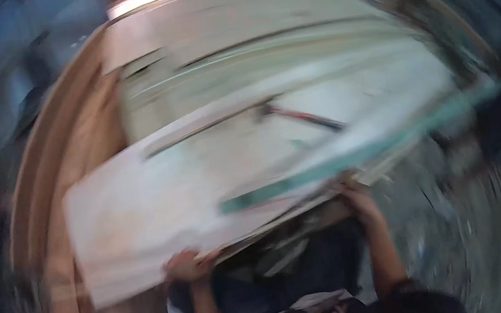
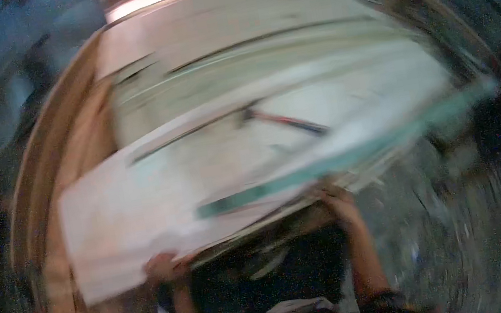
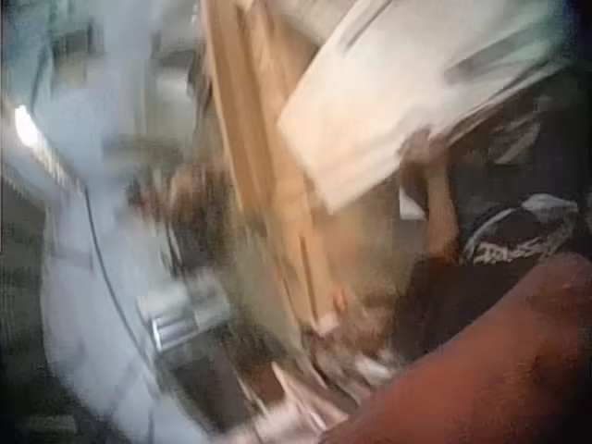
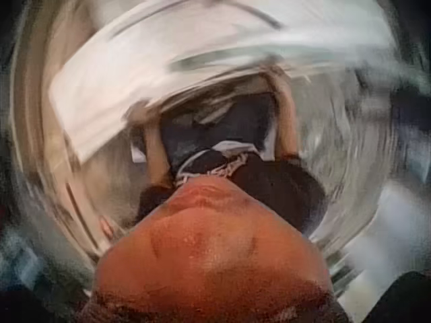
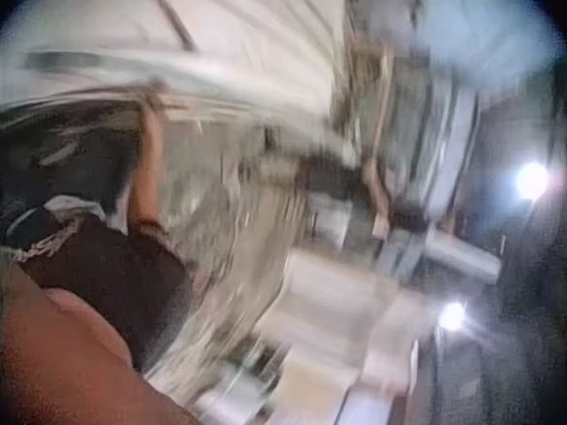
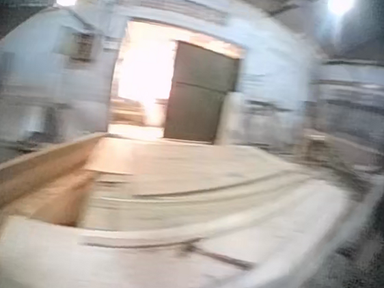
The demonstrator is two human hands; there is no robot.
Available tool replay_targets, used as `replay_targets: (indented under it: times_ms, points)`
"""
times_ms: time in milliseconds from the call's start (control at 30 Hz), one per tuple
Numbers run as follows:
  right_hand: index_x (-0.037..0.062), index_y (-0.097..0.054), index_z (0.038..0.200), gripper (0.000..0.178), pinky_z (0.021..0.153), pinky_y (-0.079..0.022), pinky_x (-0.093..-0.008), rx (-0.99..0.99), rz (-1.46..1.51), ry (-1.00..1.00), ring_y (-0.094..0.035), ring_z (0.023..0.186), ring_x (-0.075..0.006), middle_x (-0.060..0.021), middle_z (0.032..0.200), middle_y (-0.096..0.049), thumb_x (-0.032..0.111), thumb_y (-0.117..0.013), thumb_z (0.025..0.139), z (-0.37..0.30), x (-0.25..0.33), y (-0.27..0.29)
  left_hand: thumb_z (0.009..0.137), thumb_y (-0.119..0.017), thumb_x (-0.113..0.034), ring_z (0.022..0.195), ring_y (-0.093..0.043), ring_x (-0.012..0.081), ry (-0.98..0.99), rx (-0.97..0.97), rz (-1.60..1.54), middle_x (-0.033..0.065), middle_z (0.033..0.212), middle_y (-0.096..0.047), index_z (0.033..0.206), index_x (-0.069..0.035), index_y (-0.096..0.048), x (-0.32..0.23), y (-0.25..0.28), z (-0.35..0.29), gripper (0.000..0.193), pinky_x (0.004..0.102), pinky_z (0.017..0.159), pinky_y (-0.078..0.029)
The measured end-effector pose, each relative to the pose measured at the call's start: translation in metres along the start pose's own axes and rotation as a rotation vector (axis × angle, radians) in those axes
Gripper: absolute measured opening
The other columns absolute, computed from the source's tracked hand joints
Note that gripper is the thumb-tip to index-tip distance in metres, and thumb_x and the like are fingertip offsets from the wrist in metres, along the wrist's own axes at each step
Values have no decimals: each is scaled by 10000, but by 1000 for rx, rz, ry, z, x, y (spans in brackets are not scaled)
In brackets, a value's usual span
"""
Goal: The person uses a chisel and a hammer to fit a thin wooden strip onto the edge of a large wooden panel. They then take a narrow wooden board and align it on the panel while another person assists.
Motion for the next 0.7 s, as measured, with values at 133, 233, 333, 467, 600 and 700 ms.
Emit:
replay_targets:
  times_ms: [133,233,333,467,600,700]
  points:
    - [-16,-629,1125,450,768,-487,-297,-225,-60,7,-595,842,-113,-34,975,-649,310,-774,851,-21,16,23,821,-565,-738,723,-560,247,-83,-832,19,40,691,-586,670,-133,-579,-58,68,19,624,465,784,-406]
    - [-15,-646,1098,406,719,-490,-295,-169,37,119,-588,783,-113,-18,916,-643,287,-767,857,-31,25,17,830,-590,-709,755,-603,259,-38,-700,52,48,725,-607,736,-133,-621,-55,63,15,584,517,822,-408]
    - [-4,-659,1052,313,669,-483,-272,-163,136,174,-601,760,-133,-28,894,-641,249,-728,881,-36,27,-22,867,-550,-695,705,-551,278,-33,-641,-106,66,693,-575,694,-127,-571,-19,68,-10,595,476,763,-400]
    - [-31,-535,1334,552,851,-503,-335,-121,117,4,-596,1071,-204,-174,1240,-596,336,-629,933,-71,32,5,806,-648,-615,741,-593,276,-110,-578,-140,50,758,-600,731,-134,-603,-43,35,2,489,498,736,-413]
    - [35,-628,1212,388,699,-528,-381,-226,538,-107,-631,847,-265,-142,953,-662,353,-592,993,-65,-10,21,784,-696,-535,865,-585,201,0,-679,-92,-12,810,-611,764,-167,-599,-39,89,-9,381,468,952,-348]
    - [21,-622,1207,395,693,-528,-372,-85,324,-121,-633,852,-250,-144,984,-659,340,-611,974,-39,-8,2,780,-701,-503,869,-577,191,51,-718,-92,-23,794,-601,759,-174,-589,-31,92,-19,348,453,1002,-306]
Point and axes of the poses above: each hand's wrist, its own z-axis towards the middle knuckle, its own y-axis out of the back of the hand, x = y × z, the point moved 7 cm from there along z, towards the middle knuckle
